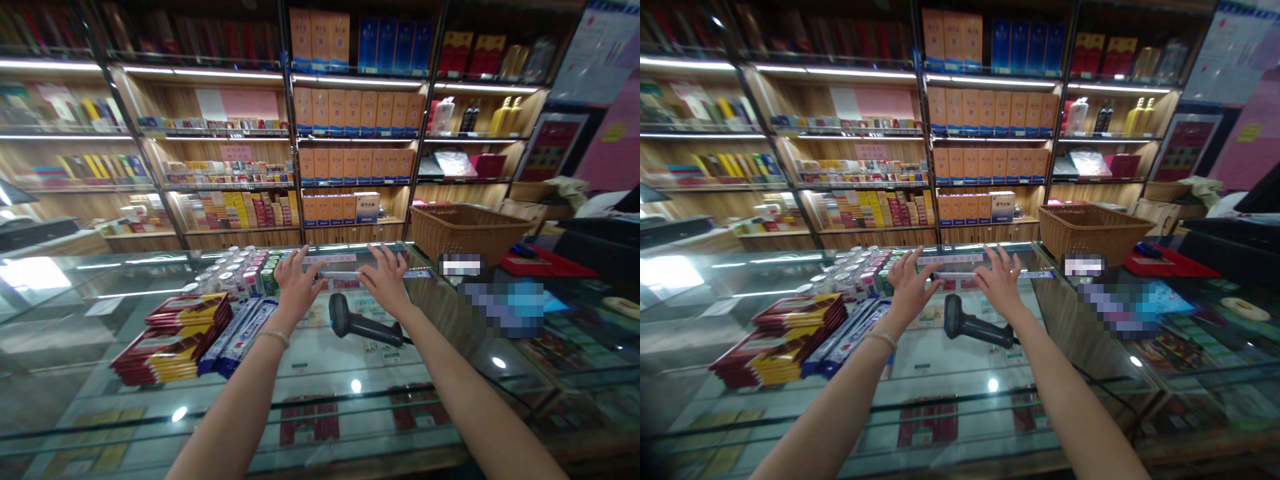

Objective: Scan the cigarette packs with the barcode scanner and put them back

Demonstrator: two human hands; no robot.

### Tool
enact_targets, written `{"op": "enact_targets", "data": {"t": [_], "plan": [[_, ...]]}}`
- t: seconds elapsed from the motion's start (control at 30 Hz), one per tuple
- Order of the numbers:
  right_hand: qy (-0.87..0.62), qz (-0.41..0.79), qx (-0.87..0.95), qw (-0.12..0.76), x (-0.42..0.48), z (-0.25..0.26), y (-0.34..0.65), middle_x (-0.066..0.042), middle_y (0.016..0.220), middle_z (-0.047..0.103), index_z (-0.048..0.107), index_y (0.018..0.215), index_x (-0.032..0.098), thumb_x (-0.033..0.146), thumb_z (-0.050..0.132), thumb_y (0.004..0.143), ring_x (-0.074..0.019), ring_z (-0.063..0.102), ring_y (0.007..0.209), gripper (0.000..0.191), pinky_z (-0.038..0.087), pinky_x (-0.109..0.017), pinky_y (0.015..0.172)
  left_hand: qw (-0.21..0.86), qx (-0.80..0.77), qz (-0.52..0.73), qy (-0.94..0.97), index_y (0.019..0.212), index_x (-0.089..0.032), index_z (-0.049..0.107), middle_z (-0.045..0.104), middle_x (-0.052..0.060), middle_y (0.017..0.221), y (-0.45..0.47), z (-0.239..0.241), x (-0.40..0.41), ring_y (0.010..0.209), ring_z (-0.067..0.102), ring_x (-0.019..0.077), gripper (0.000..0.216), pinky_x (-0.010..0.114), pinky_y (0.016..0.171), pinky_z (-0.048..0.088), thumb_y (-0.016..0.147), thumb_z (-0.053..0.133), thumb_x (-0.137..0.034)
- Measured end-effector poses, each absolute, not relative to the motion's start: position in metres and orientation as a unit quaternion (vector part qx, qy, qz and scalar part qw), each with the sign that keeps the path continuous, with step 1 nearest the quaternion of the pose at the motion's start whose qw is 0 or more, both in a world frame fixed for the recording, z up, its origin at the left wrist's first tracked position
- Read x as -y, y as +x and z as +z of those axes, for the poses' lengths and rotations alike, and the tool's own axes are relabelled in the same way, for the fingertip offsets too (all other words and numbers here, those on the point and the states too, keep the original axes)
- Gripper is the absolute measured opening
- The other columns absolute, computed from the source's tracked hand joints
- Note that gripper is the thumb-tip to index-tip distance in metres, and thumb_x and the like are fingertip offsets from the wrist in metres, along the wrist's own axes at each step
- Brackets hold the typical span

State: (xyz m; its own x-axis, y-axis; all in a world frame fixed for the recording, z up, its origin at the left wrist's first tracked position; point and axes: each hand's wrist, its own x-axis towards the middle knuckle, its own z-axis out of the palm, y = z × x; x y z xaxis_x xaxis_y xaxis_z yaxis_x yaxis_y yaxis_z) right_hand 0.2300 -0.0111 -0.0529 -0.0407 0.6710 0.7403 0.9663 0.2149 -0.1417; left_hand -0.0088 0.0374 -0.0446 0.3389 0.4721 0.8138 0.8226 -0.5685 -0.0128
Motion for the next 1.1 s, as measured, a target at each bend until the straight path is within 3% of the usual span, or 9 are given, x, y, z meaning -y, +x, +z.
{"op": "enact_targets", "data": {"t": [0.1, 0.37, 0.53, 0.63, 1.1], "plan": [[-0.602, -0.172, 0.686, 0.370, 0.0100, -0.0519, 0.2299, -0.004, 0.161, 0.041, 0.076, 0.094, 0.031, 0.038, 0.059, 0.098, -0.0325, 0.023, 0.152, 0.019, 0.014, -0.064, 0.119, 0.237, 0.392, -0.412, -0.787, 0.123, -0.036, 0.071, 0.046, 0.010, 0.159, -0.0087, -0.0461, -0.0369, 0.146, 0.037, 0.0364, 0.039, 0.061, 0.119, 0.020, 0.084, 0.076, -0.038], [-0.603, -0.115, 0.694, 0.377, 0.0073, -0.0533, 0.2305, -0.004, 0.160, 0.042, 0.077, 0.090, 0.030, 0.040, 0.055, 0.099, -0.0337, 0.022, 0.152, 0.025, 0.015, -0.066, 0.117, 0.249, 0.385, -0.402, -0.792, 0.110, -0.035, 0.073, 0.048, 0.006, 0.157, -0.0086, -0.0502, -0.0371, 0.147, 0.037, 0.0334, 0.025, 0.058, 0.122, 0.013, 0.085, 0.076, -0.037], [-0.595, -0.164, 0.697, 0.365, 0.0114, -0.0537, 0.2292, -0.007, 0.159, 0.044, 0.075, 0.105, 0.031, 0.041, 0.058, 0.097, -0.0337, 0.025, 0.151, 0.020, 0.011, -0.064, 0.119, 0.232, 0.402, -0.388, -0.796, 0.110, -0.035, 0.074, 0.048, 0.005, 0.158, -0.0091, -0.0475, -0.0343, 0.147, 0.036, 0.0343, 0.024, 0.059, 0.122, 0.013, 0.086, 0.075, -0.039], [-0.579, -0.214, 0.701, 0.358, 0.0136, -0.0539, 0.2290, -0.010, 0.158, 0.045, 0.070, 0.118, 0.030, 0.043, 0.063, 0.094, -0.0336, 0.027, 0.150, 0.028, 0.008, -0.061, 0.121, 0.229, 0.406, -0.389, -0.795, 0.111, -0.035, 0.074, 0.048, 0.005, 0.159, -0.0096, -0.0460, -0.0330, 0.147, 0.037, 0.0349, 0.025, 0.060, 0.122, 0.013, 0.086, 0.075, -0.040], [-0.590, -0.241, 0.701, 0.320, 0.0163, -0.0496, 0.2257, -0.011, 0.158, 0.045, 0.071, 0.115, 0.029, 0.037, 0.068, 0.092, -0.0331, 0.028, 0.151, 0.025, 0.010, -0.062, 0.121, 0.216, 0.414, -0.382, -0.798, 0.110, -0.035, 0.075, 0.047, 0.006, 0.159, -0.0099, -0.0436, -0.0322, 0.146, 0.037, 0.0359, 0.025, 0.063, 0.119, 0.017, 0.085, 0.077, -0.038]]}}
